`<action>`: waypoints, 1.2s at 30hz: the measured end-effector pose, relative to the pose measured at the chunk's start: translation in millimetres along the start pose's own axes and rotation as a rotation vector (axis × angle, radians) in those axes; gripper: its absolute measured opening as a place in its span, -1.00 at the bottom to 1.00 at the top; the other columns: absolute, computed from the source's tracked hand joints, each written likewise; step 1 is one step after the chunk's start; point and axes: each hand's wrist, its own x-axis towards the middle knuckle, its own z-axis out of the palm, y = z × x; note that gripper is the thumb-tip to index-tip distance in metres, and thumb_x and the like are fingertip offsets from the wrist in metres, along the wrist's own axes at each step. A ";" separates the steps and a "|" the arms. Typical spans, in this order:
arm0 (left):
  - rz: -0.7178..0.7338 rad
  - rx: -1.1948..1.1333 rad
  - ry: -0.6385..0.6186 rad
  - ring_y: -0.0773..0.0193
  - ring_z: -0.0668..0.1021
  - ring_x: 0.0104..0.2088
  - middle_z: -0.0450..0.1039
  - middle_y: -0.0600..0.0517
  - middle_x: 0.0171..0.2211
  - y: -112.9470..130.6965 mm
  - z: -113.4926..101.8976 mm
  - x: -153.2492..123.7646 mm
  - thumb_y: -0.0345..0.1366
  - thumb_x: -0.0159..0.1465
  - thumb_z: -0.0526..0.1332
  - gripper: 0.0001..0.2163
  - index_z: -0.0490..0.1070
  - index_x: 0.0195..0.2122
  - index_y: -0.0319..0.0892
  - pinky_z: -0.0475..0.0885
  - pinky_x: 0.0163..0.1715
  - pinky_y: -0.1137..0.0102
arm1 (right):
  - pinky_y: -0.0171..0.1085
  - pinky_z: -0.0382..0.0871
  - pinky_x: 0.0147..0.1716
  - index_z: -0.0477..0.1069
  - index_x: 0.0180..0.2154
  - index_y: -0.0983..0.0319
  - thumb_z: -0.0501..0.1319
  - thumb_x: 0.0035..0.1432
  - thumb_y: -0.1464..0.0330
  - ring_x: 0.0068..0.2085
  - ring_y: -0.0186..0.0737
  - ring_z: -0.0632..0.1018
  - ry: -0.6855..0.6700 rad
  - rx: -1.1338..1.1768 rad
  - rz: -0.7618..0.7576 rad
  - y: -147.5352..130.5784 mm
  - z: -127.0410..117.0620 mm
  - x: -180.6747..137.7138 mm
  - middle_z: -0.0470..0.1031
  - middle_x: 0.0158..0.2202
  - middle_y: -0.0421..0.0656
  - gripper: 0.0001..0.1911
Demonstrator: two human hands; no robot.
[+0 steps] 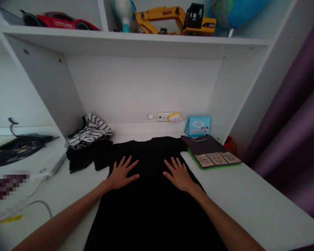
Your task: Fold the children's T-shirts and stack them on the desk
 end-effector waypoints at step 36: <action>-0.342 -0.047 0.202 0.16 0.46 -0.19 0.45 -0.03 -0.22 -91.8 -26.5 155.0 -0.24 0.17 0.09 -0.80 0.43 -0.25 -0.13 0.31 -0.20 0.26 | -0.12 0.20 -0.12 0.44 -0.21 0.24 0.06 0.13 0.33 0.00 -0.02 0.29 0.177 -0.113 0.124 20.9 -23.1 223.5 0.40 -0.12 0.01 -0.75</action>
